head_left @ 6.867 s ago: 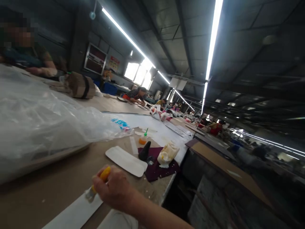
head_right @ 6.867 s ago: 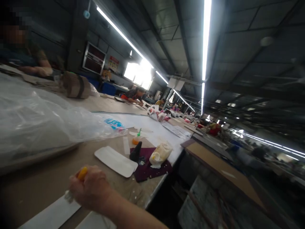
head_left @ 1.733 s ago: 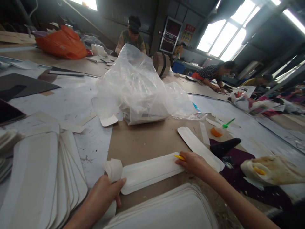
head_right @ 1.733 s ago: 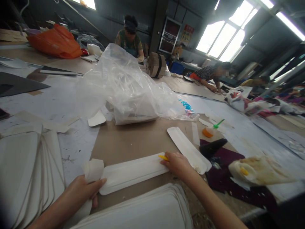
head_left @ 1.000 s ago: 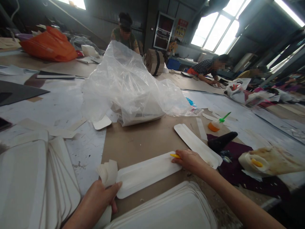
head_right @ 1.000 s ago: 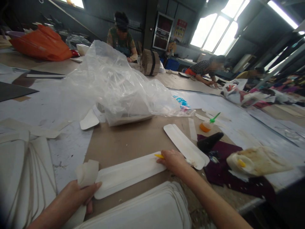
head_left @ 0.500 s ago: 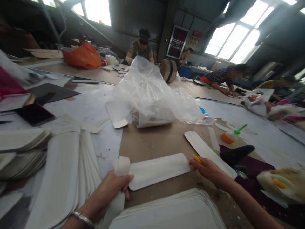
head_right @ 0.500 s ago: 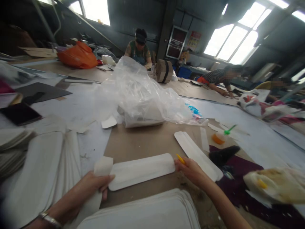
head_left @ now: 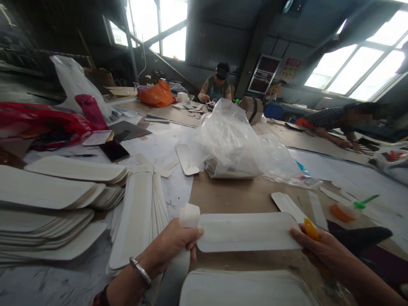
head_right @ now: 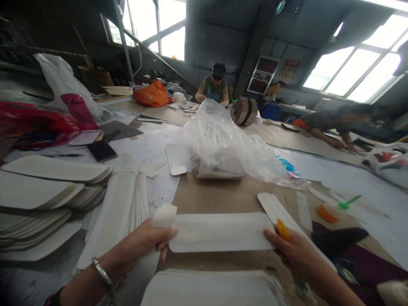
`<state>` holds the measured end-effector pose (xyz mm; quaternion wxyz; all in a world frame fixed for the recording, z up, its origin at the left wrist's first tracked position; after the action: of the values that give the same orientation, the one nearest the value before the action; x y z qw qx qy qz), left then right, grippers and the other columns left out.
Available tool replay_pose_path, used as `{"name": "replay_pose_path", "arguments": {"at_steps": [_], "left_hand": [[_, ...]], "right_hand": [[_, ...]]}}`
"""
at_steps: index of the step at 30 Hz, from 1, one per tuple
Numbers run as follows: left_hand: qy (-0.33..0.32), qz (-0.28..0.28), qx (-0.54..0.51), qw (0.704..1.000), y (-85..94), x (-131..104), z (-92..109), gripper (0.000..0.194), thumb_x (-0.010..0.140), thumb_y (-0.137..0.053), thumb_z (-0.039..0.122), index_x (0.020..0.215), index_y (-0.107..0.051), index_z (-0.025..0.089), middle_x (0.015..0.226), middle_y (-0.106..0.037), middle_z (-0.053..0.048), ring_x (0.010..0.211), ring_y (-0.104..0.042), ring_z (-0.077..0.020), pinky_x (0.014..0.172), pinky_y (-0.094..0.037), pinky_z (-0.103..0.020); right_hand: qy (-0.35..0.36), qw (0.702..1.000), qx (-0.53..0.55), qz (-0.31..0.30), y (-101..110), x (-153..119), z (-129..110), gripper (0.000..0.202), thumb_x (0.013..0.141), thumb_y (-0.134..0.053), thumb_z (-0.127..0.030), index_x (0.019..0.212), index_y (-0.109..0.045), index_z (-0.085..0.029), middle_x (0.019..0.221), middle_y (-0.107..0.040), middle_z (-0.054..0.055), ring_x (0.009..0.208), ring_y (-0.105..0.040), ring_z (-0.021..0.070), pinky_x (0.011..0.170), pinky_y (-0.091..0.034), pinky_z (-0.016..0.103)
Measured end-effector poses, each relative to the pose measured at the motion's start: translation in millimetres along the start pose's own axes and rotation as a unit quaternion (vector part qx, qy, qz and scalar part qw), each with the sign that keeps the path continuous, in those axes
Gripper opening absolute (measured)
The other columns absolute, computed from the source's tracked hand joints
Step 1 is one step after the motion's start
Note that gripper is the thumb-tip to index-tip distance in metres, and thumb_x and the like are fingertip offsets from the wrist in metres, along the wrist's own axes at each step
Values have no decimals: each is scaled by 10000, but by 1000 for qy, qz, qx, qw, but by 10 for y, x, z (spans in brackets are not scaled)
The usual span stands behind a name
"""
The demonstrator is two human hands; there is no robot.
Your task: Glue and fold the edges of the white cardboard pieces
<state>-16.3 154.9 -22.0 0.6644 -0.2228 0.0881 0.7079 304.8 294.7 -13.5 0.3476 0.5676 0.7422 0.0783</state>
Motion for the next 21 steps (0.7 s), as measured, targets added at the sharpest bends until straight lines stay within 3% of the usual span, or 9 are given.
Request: {"name": "replay_pose_path", "arguments": {"at_steps": [2, 7, 10, 13, 17, 21], "left_hand": [[-14, -15, -14, 1000, -3, -42, 53, 437, 650, -624, 471, 443, -397, 162, 400, -427, 14, 377, -418, -88, 436, -247, -208], [-42, -18, -34, 998, 57, -108, 107, 538, 640, -624, 597, 451, -379, 157, 409, -447, -6, 394, -425, -88, 449, -245, -195], [-62, 20, -27, 998, 132, -153, 114, 490, 619, -675, 547, 477, -444, 139, 407, -473, -18, 380, -399, -82, 425, -212, -198], [-76, 37, -30, 996, 160, -238, 124, 422, 613, -696, 507, 604, -560, 107, 430, -484, -7, 389, -393, -78, 411, -217, -189], [-41, 9, -117, 992, 132, -370, 53, 423, 553, -767, 456, 706, -597, 100, 520, -523, -12, 422, -436, -81, 416, -300, -175], [1, -37, -179, 983, 64, -536, -32, 401, 535, -797, 411, 545, -515, 125, 464, -472, 4, 411, -439, -91, 430, -356, -195]], "right_hand": [[-28, 998, 62, -10, -47, -120, -26, 540, 574, -650, -666, 662, -363, -218, 443, -286, -106, 380, -235, 47, 391, -155, 203], [9, 992, 115, 44, -24, -388, -234, 527, 557, -688, -626, 693, -397, -208, 443, -303, -104, 379, -245, 41, 398, -144, 180], [22, 990, 121, 62, -11, -528, -287, 518, 568, -680, -635, 714, -416, -214, 457, -321, -92, 393, -265, 58, 394, -175, 188], [27, 992, 115, 42, -47, -675, -309, 515, 602, -643, -668, 724, -428, -216, 467, -292, -90, 400, -228, 62, 382, -166, 194], [54, 984, 168, 8, -132, -889, -366, 518, 586, -670, -659, 698, -443, -208, 477, -265, -87, 420, -211, 59, 377, -173, 190], [54, 973, 223, -4, -188, -1088, -354, 501, 588, -705, -612, 684, -438, -199, 490, -284, -87, 432, -211, 50, 384, -197, 177]]}}
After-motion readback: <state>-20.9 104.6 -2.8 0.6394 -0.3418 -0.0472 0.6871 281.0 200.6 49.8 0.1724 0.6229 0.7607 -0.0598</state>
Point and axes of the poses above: each hand's wrist, its own x-axis towards the middle knuckle, its own y-axis out of the back of the hand, z = x × y, the point moved 7 cm from there along x, towards the middle knuckle
